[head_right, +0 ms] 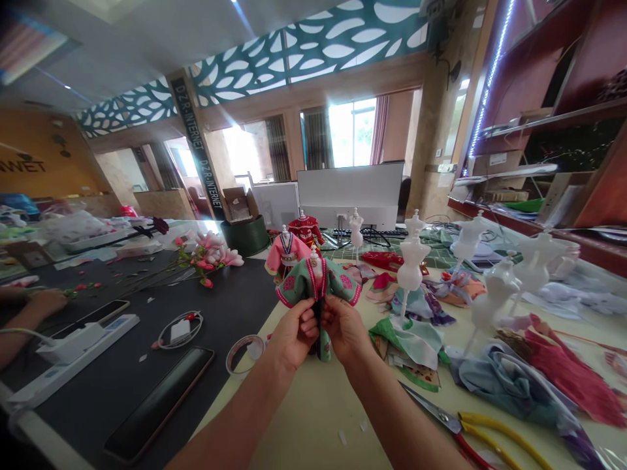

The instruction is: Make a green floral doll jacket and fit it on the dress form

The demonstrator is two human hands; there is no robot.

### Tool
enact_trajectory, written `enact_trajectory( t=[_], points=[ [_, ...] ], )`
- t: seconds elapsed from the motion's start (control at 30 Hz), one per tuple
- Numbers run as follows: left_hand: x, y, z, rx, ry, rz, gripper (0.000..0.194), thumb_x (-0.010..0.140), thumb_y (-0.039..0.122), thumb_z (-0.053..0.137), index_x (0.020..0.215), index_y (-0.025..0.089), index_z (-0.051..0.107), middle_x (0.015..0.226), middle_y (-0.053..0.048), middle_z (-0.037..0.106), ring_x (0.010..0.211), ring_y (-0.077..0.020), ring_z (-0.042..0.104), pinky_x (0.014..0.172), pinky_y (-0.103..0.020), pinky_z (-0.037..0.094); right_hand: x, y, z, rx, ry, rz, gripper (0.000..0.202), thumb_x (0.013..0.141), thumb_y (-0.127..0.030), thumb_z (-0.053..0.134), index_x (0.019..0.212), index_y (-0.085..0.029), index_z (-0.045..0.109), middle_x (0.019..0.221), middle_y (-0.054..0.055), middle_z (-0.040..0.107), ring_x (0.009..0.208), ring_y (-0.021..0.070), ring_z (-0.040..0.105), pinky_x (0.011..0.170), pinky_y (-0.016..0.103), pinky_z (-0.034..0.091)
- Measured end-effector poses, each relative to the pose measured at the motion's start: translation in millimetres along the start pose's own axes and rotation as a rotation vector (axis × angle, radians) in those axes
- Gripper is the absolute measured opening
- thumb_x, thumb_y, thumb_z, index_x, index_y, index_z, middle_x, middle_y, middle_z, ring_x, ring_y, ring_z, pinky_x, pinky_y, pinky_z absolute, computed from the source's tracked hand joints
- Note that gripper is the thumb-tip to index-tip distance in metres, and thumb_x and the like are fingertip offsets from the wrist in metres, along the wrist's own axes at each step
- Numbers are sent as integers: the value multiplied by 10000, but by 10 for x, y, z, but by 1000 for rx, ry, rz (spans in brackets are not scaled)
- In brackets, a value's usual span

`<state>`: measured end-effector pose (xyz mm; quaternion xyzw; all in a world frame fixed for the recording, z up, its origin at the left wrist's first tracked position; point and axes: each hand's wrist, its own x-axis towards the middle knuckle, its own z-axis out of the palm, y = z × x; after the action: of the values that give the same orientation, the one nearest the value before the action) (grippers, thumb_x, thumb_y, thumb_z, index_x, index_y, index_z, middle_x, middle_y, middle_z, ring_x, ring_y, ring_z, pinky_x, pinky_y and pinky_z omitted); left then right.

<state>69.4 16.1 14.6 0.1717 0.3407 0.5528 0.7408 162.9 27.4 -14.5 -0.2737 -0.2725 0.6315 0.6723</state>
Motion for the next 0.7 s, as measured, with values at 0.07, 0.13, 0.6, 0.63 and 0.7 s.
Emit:
enact_trajectory(
  t=[0.07,0.13,0.6,0.63,0.7],
  points=[
    [-6,3,-5,11,-4,9,235,760,123,562,613,161,383,422,100,323,311,-9,241,315,-122,167,14,19,-8,6,16,21,237,568,-228,770,629,-169,548,523,-38,546,426,82,462,400,203,394],
    [-9,0,-7,26,-9,26,253,736,130,591,604,163,377,422,99,327,314,-9,243,317,-123,166,21,39,-7,12,28,37,245,554,-233,778,642,-167,559,533,-36,557,441,86,477,417,204,408],
    [47,-60,-33,125,-8,176,284,620,188,636,518,162,372,417,78,359,335,-11,257,335,-145,160,-43,73,76,-6,62,28,293,468,-252,821,626,-159,592,481,-46,538,455,90,486,449,202,410],
    [49,-60,-31,128,-6,185,283,615,188,635,514,162,371,418,77,361,336,-11,257,336,-147,160,-48,76,81,-10,67,18,296,462,-253,823,629,-159,597,487,-46,543,458,89,487,452,201,410],
    [51,-61,-27,133,-2,198,286,608,190,633,505,163,367,416,77,360,335,-10,253,338,-150,160,-57,83,92,-17,77,0,302,453,-262,828,629,-159,605,491,-45,547,463,87,488,455,198,410]
  ],
)
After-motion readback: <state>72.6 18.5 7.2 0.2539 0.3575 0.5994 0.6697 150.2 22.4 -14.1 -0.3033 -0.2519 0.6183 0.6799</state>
